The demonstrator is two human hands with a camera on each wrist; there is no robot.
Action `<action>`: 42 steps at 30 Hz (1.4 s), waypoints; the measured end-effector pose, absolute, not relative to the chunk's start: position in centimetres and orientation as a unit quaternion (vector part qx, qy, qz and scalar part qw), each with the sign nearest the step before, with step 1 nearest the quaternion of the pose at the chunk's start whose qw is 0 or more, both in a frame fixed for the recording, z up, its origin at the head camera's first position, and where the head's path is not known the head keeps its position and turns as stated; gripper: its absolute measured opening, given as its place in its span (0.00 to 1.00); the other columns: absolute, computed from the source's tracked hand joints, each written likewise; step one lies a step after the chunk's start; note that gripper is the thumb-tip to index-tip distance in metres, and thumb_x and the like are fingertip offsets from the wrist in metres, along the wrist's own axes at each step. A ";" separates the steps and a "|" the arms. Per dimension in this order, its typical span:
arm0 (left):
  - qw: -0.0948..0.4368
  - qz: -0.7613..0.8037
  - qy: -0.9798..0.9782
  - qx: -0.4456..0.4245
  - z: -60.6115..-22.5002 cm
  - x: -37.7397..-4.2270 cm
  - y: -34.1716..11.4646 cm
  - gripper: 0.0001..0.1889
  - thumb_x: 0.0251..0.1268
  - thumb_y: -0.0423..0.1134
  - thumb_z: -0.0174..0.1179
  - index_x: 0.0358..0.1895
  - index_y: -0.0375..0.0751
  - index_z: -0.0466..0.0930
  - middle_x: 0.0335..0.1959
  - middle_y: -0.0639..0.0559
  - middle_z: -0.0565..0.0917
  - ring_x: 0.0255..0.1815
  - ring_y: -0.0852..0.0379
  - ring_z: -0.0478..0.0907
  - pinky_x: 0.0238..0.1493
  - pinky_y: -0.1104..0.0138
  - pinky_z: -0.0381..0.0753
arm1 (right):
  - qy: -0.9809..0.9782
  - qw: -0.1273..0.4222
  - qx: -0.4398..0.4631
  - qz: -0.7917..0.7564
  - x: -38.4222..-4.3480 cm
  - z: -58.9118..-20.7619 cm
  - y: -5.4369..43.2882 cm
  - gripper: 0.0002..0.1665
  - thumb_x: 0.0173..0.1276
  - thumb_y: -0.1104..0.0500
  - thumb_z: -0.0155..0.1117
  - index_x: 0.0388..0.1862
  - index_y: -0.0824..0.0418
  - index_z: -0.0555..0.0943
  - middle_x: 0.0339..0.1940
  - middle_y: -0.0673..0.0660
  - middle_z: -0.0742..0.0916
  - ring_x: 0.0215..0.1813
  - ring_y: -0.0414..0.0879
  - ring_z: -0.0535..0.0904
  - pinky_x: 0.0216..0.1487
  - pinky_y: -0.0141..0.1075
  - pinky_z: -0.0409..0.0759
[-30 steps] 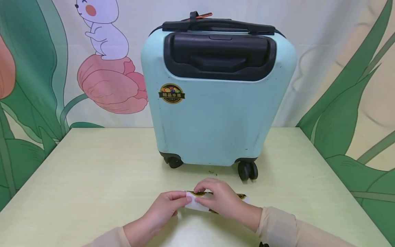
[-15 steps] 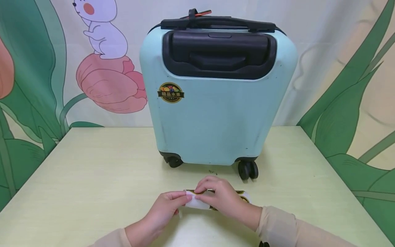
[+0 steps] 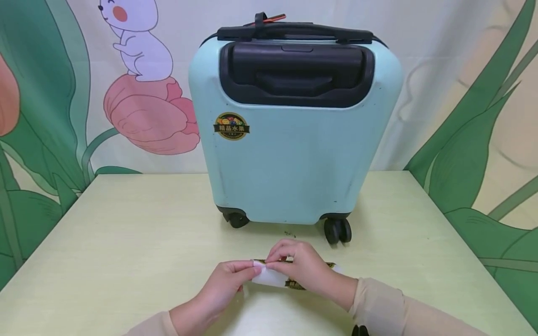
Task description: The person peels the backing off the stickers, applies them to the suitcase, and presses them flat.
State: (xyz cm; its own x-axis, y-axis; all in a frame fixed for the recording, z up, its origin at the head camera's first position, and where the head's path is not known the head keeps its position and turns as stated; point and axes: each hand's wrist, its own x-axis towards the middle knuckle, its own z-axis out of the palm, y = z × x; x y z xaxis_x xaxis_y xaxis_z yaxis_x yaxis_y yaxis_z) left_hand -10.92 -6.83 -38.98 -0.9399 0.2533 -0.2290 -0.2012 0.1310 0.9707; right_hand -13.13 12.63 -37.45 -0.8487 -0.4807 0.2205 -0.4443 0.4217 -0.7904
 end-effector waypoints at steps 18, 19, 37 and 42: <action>0.171 0.653 0.737 0.026 -39.2 -10.8 -7.1 0.18 0.60 0.44 0.62 0.46 0.33 0.83 0.50 0.46 0.81 0.32 0.57 0.67 0.27 0.72 0.65 | 0.852 0.037 -0.225 -0.471 -13.5 -37.1 12.7 0.02 0.59 0.59 0.68 0.29 0.54 0.86 0.32 0.41 0.83 0.35 0.40 0.75 0.35 0.33 0.75; 0.171 0.653 0.737 0.027 -39.2 -10.8 -7.1 0.18 0.60 0.44 0.62 0.46 0.33 0.83 0.50 0.46 0.81 0.32 0.57 0.68 0.27 0.72 0.65 | 0.851 0.037 -0.222 -0.474 -13.5 -37.0 12.7 0.02 0.59 0.60 0.68 0.29 0.54 0.86 0.32 0.41 0.83 0.35 0.40 0.75 0.35 0.32 0.75; 0.178 0.649 0.740 0.020 -39.6 -10.7 -7.3 0.19 0.59 0.45 0.62 0.46 0.33 0.83 0.46 0.47 0.82 0.23 0.61 0.65 0.20 0.74 0.63 | 0.847 0.020 -0.208 -0.489 -13.9 -36.4 13.1 0.02 0.59 0.60 0.68 0.30 0.56 0.86 0.34 0.46 0.84 0.34 0.42 0.76 0.33 0.31 0.75; 0.177 0.648 0.741 0.021 -39.6 -10.7 -7.4 0.19 0.59 0.45 0.62 0.46 0.33 0.83 0.47 0.47 0.82 0.26 0.60 0.66 0.21 0.74 0.63 | 0.842 0.024 -0.203 -0.498 -14.0 -36.1 13.3 0.02 0.59 0.59 0.68 0.31 0.56 0.86 0.34 0.46 0.84 0.33 0.42 0.75 0.32 0.31 0.74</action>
